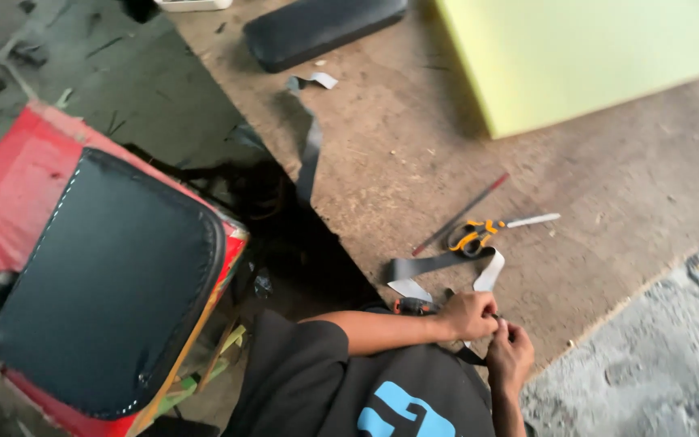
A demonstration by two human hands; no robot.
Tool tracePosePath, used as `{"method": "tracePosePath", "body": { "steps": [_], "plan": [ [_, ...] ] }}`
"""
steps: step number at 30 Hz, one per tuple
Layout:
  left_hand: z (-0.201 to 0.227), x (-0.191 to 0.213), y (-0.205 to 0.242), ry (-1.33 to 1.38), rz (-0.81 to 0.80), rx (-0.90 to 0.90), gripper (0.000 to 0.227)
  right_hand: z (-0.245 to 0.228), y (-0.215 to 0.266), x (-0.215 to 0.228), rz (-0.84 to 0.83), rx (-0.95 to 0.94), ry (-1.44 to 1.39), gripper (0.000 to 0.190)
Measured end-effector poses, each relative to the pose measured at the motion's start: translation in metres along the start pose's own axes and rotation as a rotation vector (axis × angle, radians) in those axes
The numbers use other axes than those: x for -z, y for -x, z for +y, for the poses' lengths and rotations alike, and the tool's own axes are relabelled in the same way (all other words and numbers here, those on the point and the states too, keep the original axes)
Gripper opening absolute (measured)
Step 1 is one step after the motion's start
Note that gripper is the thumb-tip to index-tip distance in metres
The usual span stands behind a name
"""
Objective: The person attaches a black strap to a seat using a metal buckle and a hammer. They position the strap and buckle on the seat, then use the hammer to secure the buckle in place.
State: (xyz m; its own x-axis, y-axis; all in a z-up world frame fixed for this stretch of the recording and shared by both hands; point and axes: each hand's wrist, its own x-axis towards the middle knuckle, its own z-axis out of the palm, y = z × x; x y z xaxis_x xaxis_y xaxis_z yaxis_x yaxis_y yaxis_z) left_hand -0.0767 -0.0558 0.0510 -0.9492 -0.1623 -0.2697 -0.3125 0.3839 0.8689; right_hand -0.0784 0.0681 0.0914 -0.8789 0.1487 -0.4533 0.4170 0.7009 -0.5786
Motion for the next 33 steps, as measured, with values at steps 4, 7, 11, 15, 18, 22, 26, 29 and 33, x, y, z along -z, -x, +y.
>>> {"method": "tracePosePath", "body": {
  "steps": [4, 7, 11, 15, 18, 22, 26, 29, 33],
  "plan": [
    [-0.002, -0.001, -0.001, -0.077, 0.021, -0.261, 0.013, -0.027, 0.009, 0.007, -0.013, -0.101, 0.046, 0.037],
    [0.000, -0.002, -0.003, -0.098, 0.074, -0.369, 0.010, -0.009, -0.005, 0.004, 0.011, -0.071, 0.052, 0.037],
    [0.009, 0.010, -0.003, 0.055, -0.122, 0.021, 0.021, 0.017, -0.019, -0.006, 0.021, -0.048, -0.222, 0.031],
    [0.040, 0.037, 0.012, 0.188, -0.275, 0.292, 0.025, 0.032, -0.029, -0.002, 0.001, 0.010, -0.297, 0.028],
    [0.007, -0.002, 0.009, 0.125, -0.183, 0.167, 0.042, 0.013, -0.023, 0.019, -0.086, -0.009, -0.168, 0.030],
    [-0.011, -0.036, 0.005, 0.234, 0.017, 0.102, 0.028, -0.006, -0.030, 0.037, -0.203, 0.096, 0.065, 0.035],
    [0.017, -0.040, 0.032, 0.316, 0.210, 0.135, 0.022, -0.005, -0.040, 0.049, -0.302, 0.196, 0.206, 0.036],
    [0.030, -0.032, 0.046, 0.460, 0.271, 0.284, 0.019, -0.012, -0.047, 0.049, -0.379, 0.269, 0.278, 0.035],
    [0.036, -0.042, 0.062, 0.625, 0.290, 0.361, 0.020, -0.020, -0.033, 0.063, -0.501, 0.357, 0.323, 0.032]
  ]
}}
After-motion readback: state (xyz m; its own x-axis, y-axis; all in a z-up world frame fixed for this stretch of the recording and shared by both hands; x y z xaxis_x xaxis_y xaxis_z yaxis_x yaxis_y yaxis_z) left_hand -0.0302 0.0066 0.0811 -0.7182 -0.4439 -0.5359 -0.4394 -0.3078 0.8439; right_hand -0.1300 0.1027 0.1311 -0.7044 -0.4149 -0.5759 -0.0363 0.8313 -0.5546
